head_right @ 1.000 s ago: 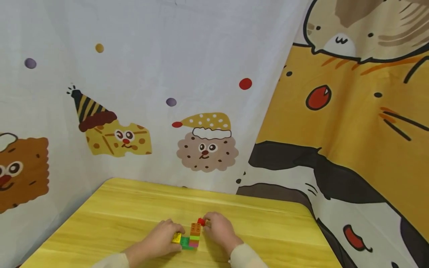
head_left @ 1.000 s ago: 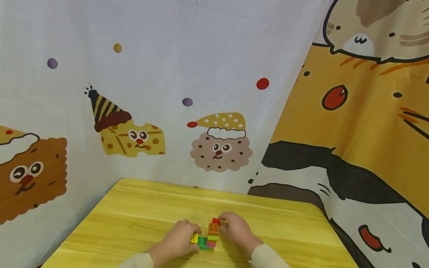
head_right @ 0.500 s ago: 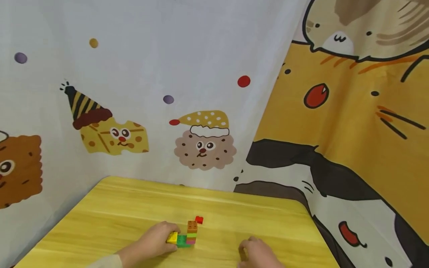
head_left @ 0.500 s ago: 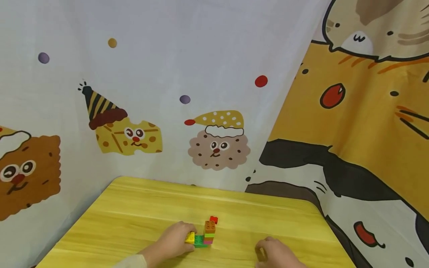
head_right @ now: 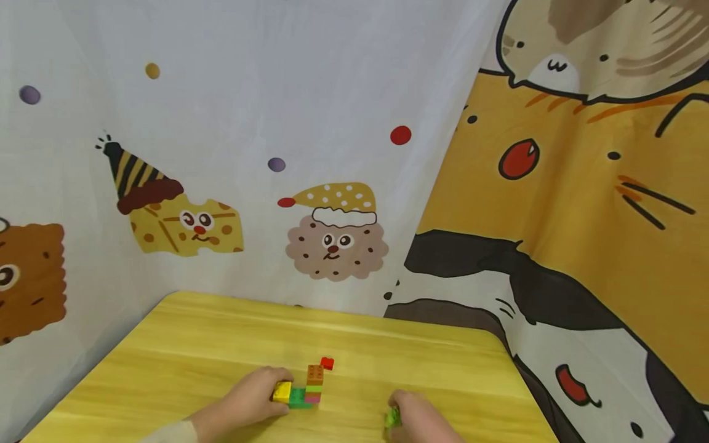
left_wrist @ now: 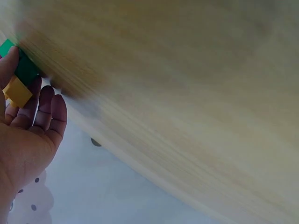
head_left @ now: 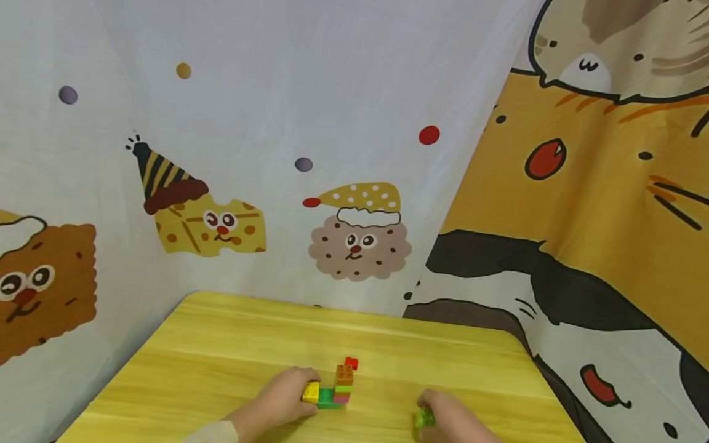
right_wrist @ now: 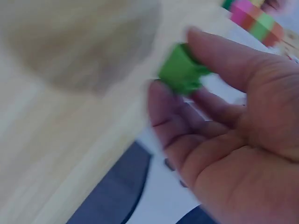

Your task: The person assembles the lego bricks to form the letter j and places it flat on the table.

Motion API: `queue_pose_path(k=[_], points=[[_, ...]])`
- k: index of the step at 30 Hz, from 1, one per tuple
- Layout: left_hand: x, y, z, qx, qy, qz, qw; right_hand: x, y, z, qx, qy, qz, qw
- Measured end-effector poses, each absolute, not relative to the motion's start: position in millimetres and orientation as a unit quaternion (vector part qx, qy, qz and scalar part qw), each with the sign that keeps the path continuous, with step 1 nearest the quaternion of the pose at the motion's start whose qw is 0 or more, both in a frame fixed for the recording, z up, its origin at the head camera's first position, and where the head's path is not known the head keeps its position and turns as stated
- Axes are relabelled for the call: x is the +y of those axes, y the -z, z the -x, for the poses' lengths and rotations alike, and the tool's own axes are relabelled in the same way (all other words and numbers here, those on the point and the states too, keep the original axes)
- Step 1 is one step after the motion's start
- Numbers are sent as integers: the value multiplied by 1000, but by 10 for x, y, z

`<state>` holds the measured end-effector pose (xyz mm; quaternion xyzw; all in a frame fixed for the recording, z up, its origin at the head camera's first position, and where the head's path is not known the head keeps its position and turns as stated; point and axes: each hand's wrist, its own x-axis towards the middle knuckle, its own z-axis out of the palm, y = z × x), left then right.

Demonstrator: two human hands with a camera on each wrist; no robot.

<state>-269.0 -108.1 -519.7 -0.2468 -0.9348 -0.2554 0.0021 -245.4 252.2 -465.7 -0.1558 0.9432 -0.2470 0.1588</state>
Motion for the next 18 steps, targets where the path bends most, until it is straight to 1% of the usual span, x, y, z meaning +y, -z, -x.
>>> queue_pose_path(k=[2, 4, 8, 13, 18], points=[[-1089, 5192, 2701, -934, 258, 245, 4, 2277, 4488, 2536, 934, 278, 187, 128], [-1100, 5207, 2697, -935, 258, 244, 8, 2023, 4332, 2594, 926, 291, 226, 85], [-1122, 5231, 2670, -933, 266, 242, 14, 1595, 4133, 2645, 916, 280, 286, 31], [-1113, 5226, 2659, -931, 273, 241, 22, 1329, 4123, 2675, 921, 225, 318, 10], [-1103, 5222, 2649, -929, 279, 243, 24, 1231, 4223, 2695, 922, 216, 322, 16]])
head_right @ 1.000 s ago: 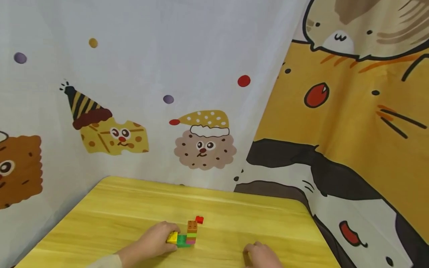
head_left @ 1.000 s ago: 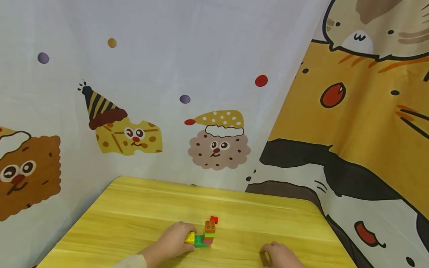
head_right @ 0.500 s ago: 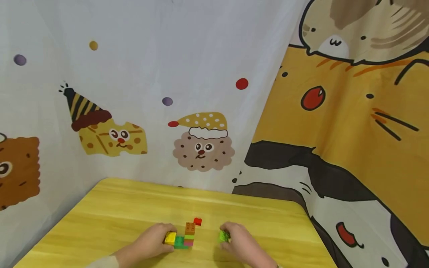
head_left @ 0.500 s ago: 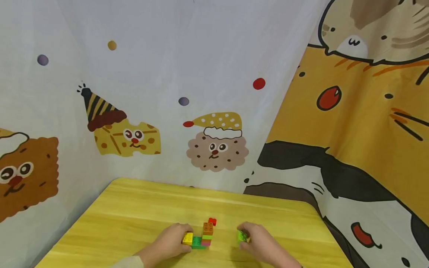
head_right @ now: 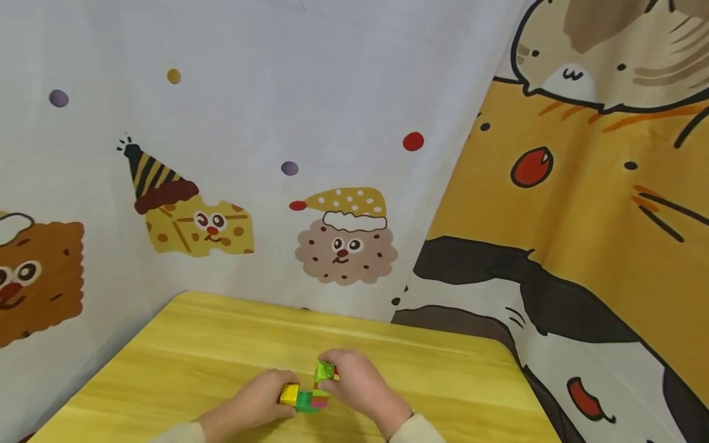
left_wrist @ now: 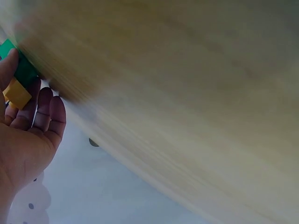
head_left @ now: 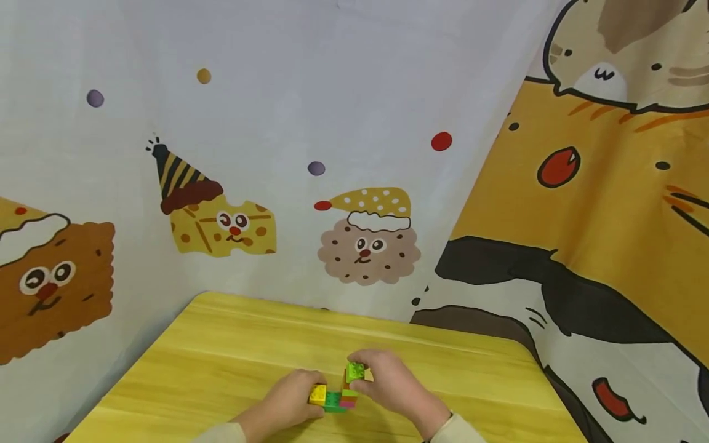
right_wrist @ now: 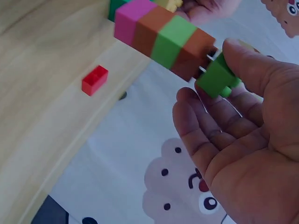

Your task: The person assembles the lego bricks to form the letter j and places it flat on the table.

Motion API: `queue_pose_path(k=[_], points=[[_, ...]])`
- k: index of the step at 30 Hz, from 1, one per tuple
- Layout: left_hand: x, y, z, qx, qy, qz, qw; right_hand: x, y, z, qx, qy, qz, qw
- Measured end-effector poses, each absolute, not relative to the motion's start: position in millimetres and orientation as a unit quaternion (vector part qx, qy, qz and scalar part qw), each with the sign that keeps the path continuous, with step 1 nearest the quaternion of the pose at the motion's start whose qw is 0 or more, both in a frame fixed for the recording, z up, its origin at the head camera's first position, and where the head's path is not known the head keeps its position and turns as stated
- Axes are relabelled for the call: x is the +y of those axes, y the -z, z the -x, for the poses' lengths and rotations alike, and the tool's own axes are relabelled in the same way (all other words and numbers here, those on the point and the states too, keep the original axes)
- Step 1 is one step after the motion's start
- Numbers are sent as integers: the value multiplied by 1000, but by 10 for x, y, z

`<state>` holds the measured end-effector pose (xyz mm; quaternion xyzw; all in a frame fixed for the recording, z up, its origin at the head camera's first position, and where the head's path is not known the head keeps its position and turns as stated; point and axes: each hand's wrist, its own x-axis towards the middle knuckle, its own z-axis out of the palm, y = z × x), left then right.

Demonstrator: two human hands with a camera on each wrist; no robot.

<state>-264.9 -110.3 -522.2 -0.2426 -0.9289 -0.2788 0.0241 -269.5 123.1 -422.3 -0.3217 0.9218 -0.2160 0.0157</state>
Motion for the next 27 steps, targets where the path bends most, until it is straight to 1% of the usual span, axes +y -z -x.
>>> queue_pose_path(k=[5, 12, 18, 21, 25, 27], points=[[-1093, 5241, 2649, -927, 285, 245, 23, 1213, 4331, 2712, 919, 237, 314, 32], [-1096, 5235, 2641, -926, 284, 246, 30, 1209, 4384, 2727, 916, 229, 328, 31], [-1097, 5245, 2639, -922, 292, 251, 22, 1219, 4410, 2719, 911, 232, 339, 33], [-1097, 5256, 2651, -917, 306, 256, 20, 1209, 4425, 2698, 915, 217, 338, 21], [-1095, 5265, 2672, -909, 322, 262, 24, 1190, 4454, 2672, 924, 182, 336, -11], [-1094, 5268, 2674, -908, 324, 266, 26, 1187, 4469, 2668, 925, 177, 337, -16]])
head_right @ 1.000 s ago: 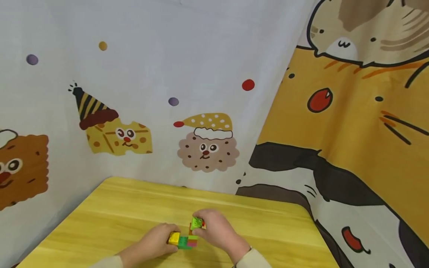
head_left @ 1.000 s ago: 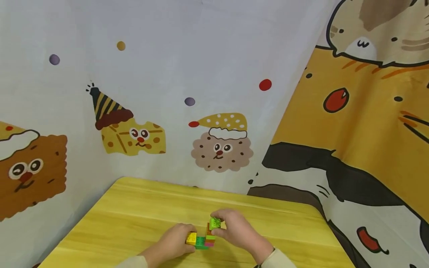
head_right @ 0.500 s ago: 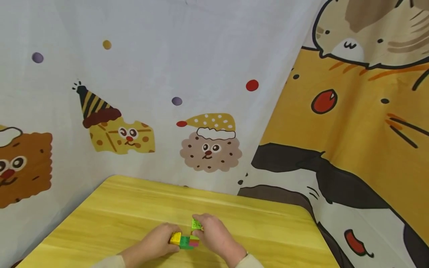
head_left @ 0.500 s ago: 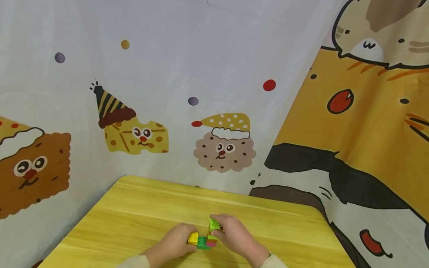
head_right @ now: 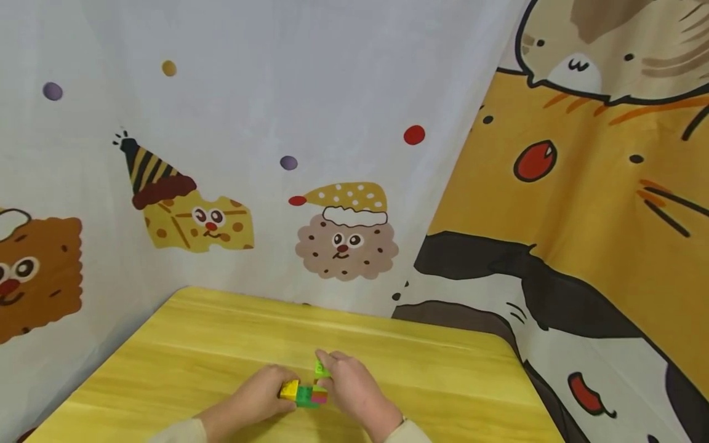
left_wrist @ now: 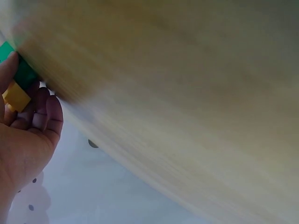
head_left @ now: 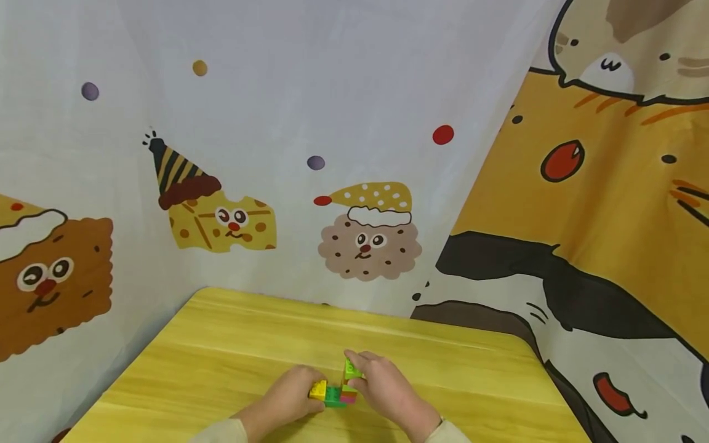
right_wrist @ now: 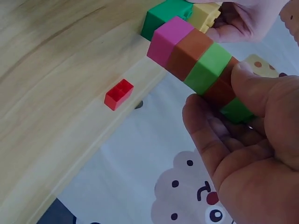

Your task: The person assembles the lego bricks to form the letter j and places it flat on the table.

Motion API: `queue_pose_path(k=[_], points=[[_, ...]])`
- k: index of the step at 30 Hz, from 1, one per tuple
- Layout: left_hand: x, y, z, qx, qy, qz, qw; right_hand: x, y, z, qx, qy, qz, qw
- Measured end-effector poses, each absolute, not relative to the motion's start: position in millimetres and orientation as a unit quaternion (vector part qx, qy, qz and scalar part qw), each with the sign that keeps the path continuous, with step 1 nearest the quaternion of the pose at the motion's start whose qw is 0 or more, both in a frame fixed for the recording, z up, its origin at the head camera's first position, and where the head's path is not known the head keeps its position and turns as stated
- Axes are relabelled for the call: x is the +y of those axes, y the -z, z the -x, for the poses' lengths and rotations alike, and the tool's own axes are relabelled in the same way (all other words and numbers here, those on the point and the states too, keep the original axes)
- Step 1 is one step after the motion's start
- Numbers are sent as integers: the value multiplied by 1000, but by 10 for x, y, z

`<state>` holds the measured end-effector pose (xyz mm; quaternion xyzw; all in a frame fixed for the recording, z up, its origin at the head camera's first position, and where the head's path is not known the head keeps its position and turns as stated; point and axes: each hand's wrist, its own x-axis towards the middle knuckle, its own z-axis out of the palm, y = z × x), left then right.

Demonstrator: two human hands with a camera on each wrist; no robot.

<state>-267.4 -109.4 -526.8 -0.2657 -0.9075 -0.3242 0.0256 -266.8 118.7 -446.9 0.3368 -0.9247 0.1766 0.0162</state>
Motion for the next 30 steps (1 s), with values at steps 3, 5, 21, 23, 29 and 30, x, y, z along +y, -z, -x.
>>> queue_pose_path(k=[3, 5, 21, 23, 29, 30], points=[[-1100, 5259, 2668, -908, 322, 266, 20, 1200, 4481, 2686, -922, -188, -338, 8], [-1105, 5251, 2663, -913, 314, 261, 18, 1220, 4489, 2711, -918, -206, -339, -5], [-1118, 5193, 2466, -922, 288, 260, 1, 1350, 4724, 2993, -873, -403, -262, -79], [-1103, 5186, 2416, -922, 280, 266, -7, 1355, 4800, 3003, -869, -424, -229, -113], [-1034, 5176, 2345, -924, 246, 291, -23, 1378, 5000, 2993, -869, -418, -197, -177], [-1025, 5181, 2341, -923, 242, 297, -20, 1378, 5014, 2993, -874, -407, -201, -174]])
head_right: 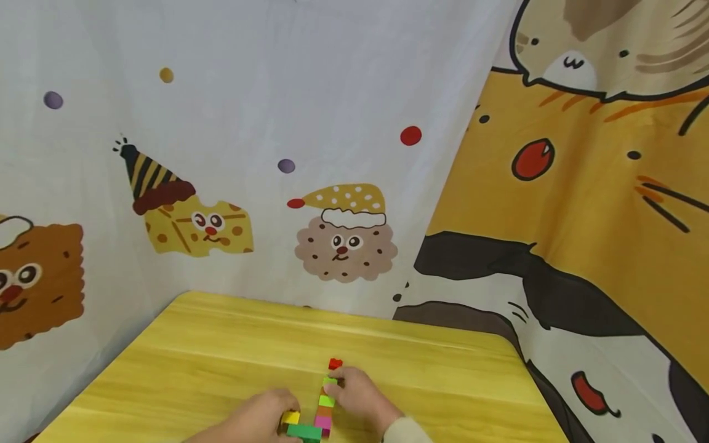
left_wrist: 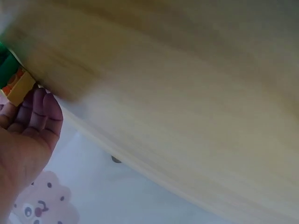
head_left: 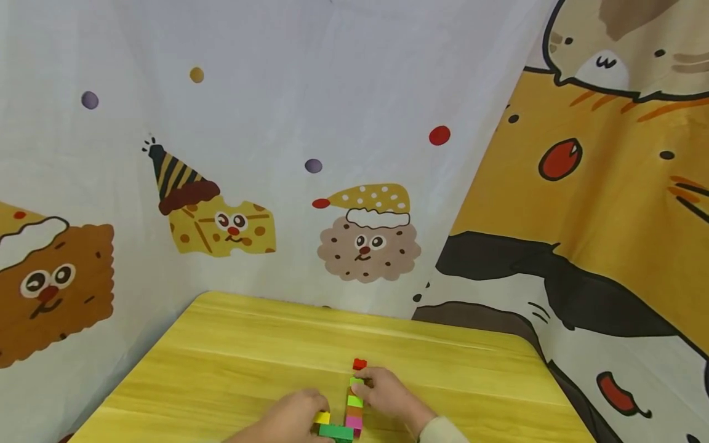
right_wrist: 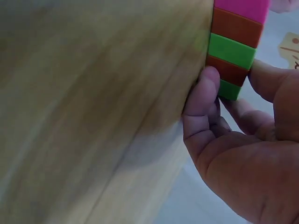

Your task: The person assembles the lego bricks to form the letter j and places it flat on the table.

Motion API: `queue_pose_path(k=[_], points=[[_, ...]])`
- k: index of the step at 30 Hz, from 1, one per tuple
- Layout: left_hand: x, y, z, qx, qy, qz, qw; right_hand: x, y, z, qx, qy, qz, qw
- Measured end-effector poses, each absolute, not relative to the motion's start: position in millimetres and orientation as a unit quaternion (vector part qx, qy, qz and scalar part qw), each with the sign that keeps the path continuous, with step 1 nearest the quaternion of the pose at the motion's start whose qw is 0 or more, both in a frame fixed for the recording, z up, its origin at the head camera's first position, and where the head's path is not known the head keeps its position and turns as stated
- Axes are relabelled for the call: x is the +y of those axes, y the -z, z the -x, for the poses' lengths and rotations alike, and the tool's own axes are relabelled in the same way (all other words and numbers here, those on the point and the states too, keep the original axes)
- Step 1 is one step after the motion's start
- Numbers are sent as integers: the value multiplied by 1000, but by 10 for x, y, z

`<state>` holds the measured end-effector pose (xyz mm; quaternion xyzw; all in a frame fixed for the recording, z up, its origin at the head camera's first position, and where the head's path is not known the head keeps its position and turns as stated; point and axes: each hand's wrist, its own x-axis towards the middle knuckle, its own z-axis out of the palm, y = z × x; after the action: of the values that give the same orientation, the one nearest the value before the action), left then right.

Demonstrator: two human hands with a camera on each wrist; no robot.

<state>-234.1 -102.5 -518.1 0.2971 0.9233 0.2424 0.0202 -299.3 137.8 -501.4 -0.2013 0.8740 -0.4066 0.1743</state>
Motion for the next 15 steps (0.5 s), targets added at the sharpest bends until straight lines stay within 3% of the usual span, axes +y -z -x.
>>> queue_pose_path(k=[6, 12, 15], points=[[-1022, 5189, 2303, 919, -244, -311, 8, 1366, 5041, 3001, 888, 380, 215, 143], [-1073, 5179, 2295, 917, -257, -306, 12, 1386, 5022, 3112, 935, 268, 230, -16], [-1088, 5181, 2285, 911, -267, -314, 13, 1430, 5052, 3171, 952, 184, 240, -51]])
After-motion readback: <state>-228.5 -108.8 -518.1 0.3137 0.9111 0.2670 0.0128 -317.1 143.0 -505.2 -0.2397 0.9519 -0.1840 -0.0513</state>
